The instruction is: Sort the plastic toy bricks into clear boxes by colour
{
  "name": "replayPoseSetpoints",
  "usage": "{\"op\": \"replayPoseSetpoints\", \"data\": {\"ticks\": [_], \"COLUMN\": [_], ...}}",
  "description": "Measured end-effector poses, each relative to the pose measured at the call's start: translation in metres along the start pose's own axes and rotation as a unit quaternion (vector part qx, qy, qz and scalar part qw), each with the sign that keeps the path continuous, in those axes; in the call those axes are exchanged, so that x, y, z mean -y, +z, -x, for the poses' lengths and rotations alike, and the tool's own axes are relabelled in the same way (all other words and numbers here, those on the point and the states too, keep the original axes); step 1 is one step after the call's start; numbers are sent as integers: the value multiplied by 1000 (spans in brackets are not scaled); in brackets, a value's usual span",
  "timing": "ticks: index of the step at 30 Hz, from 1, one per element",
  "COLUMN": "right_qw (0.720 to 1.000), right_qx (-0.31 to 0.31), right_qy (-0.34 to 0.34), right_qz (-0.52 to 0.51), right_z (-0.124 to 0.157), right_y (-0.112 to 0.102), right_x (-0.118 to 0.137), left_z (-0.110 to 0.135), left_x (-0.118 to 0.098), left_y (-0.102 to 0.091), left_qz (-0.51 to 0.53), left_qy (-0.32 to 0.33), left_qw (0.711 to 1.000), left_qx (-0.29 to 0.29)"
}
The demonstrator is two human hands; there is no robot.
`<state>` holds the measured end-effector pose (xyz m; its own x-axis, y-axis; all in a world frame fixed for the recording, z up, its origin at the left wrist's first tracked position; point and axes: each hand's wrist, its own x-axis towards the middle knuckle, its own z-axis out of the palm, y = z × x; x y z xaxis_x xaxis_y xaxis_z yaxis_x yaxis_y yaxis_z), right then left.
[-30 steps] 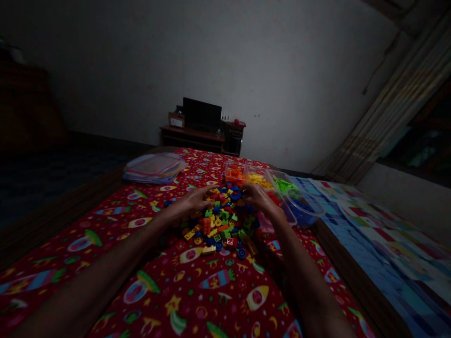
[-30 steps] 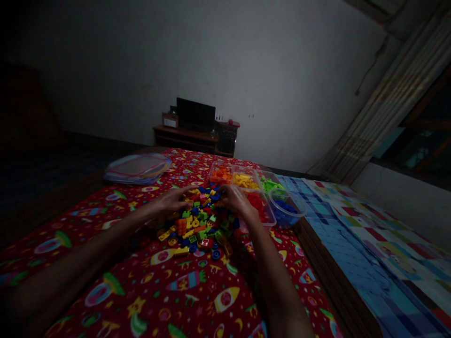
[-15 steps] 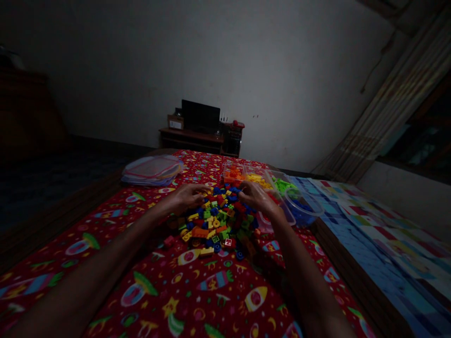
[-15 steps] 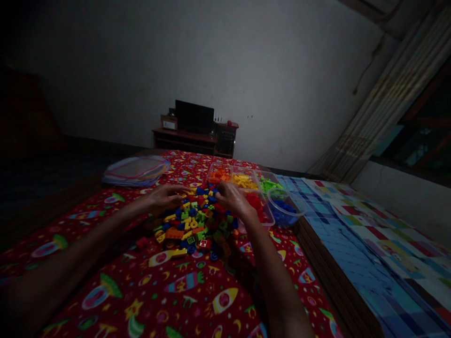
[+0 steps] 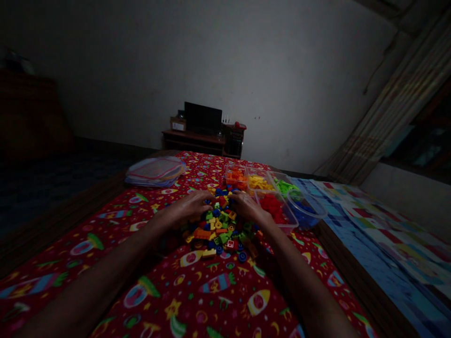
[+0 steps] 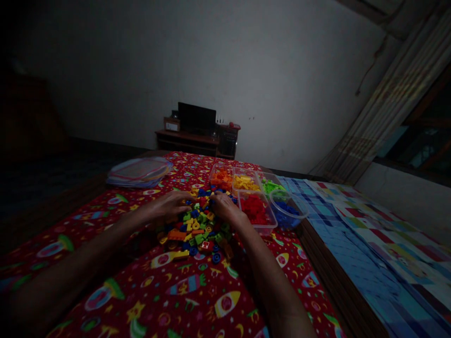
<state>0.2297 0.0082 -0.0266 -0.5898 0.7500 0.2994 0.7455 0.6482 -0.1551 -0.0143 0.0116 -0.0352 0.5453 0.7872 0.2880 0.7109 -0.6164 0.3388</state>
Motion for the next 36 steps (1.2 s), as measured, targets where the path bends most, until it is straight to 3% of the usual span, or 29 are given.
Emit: {"op": "replayPoseSetpoints", "data": {"ticks": [5, 13, 19, 22, 25, 32, 36], "right_qw": [998, 981, 929, 893, 877, 915, 956], "right_qx": [-7, -69, -88, -57, -44, -65, -145], "right_qy": [62, 97, 103, 107, 102, 64, 62], "right_qz": [-9, -151, -343, -433, -468, -394, -247], "right_z": [1, 5, -2, 1, 5, -1, 1], "right_y": [-12, -37, -39, -41, -44, -45, -60], "right_x": [0, 10, 1, -2, -4, 5, 2], "left_z": [2, 5, 7, 0, -6, -10, -9], "left_x": [2, -34, -43, -44, -45, -56, -50], "left_y": [5, 5, 1, -6, -8, -8, -7], "left_qz": [9, 12, 55, 78, 116, 354, 300], "left_qy": [35, 39, 28, -22, -81, -138, -123], "left_qw": [999, 999, 998, 997, 990, 920, 944], "left_qx": [3, 12, 14, 6, -19, -89, -68]}}
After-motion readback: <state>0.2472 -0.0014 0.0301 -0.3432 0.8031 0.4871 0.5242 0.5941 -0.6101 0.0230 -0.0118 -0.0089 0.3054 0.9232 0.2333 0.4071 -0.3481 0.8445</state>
